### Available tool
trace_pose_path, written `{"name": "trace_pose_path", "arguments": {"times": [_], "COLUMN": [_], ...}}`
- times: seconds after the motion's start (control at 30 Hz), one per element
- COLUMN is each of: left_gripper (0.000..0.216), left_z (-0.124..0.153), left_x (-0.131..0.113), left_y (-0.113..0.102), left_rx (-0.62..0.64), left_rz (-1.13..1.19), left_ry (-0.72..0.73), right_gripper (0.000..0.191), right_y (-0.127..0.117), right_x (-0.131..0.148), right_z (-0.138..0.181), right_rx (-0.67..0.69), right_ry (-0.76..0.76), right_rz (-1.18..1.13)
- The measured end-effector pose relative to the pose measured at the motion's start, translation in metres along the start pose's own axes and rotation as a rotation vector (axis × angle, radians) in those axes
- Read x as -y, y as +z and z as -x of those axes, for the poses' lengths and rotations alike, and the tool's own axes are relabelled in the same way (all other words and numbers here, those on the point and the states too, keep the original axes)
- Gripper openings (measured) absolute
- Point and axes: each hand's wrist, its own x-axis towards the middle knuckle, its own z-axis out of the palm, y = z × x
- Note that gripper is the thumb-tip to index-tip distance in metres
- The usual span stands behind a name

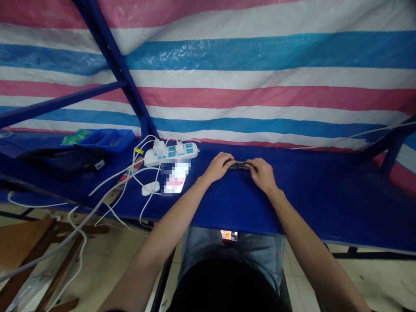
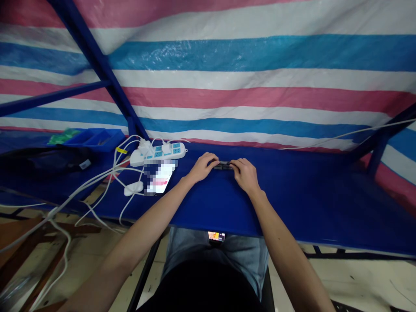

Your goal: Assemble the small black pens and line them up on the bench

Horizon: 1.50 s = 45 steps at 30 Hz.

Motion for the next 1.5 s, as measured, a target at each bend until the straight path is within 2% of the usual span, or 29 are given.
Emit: {"name": "trace_pose_path", "arguments": {"times": [0.17,0.23,0.33,0.43,0.63,0.7,0.83,1.0,1.17,1.3,1.4,1.5], "left_gripper": [0.045,0.040,0.021,0.019,0.051,0.046,0.018,0.015,0.036,0.017,0.014,0.029], "left_z": [-0.0016,-0.0008,0.0007,0.0005,-0.0025,-0.0022,0.0005,0.0005,-0.0021,0.0000,0.0005,-0.0014], "left_x": [0.0006,-0.0015,-0.0043,-0.0041,-0.0008,-0.0011,-0.0020,-0.0012,-0.0009,-0.0015,-0.0009,0.0006], "left_y": [-0.0006,-0.0015,-0.0024,-0.0021,-0.0004,-0.0002,0.0003,0.0001,-0.0004,0.0004,0.0006,0.0003], "left_rx": [0.006,0.000,-0.009,-0.006,0.005,0.010,0.000,0.004,0.020,-0.002,-0.015,-0.003], "left_rz": [-0.034,-0.018,0.020,0.016,-0.015,-0.018,0.046,0.025,-0.024,0.044,0.039,-0.006], "left_ry": [0.008,0.010,-0.002,-0.010,-0.021,-0.023,-0.023,-0.017,0.001,-0.018,-0.020,-0.003], "right_gripper": [0.024,0.025,0.025,0.024,0.019,0.021,0.027,0.027,0.024,0.022,0.022,0.020], "right_y": [-0.0003,-0.0003,-0.0004,-0.0009,-0.0017,-0.0012,0.0005,0.0010,-0.0003,-0.0011,-0.0011,-0.0008], "right_x": [0.0016,0.0006,-0.0010,-0.0006,0.0017,0.0007,-0.0019,-0.0012,0.0006,0.0001,0.0002,0.0013], "right_z": [-0.0008,-0.0007,-0.0003,-0.0004,-0.0009,-0.0007,-0.0001,-0.0003,-0.0009,-0.0010,-0.0009,-0.0007], "right_rx": [0.013,0.013,0.011,0.011,0.014,0.023,0.039,0.046,0.047,0.026,0.022,0.038], "right_ry": [-0.004,0.005,0.019,0.023,-0.022,-0.010,0.028,0.029,0.010,0.018,0.022,-0.009], "right_rz": [-0.026,-0.032,-0.035,-0.032,-0.032,-0.019,0.008,-0.007,-0.044,-0.019,-0.008,-0.037]}}
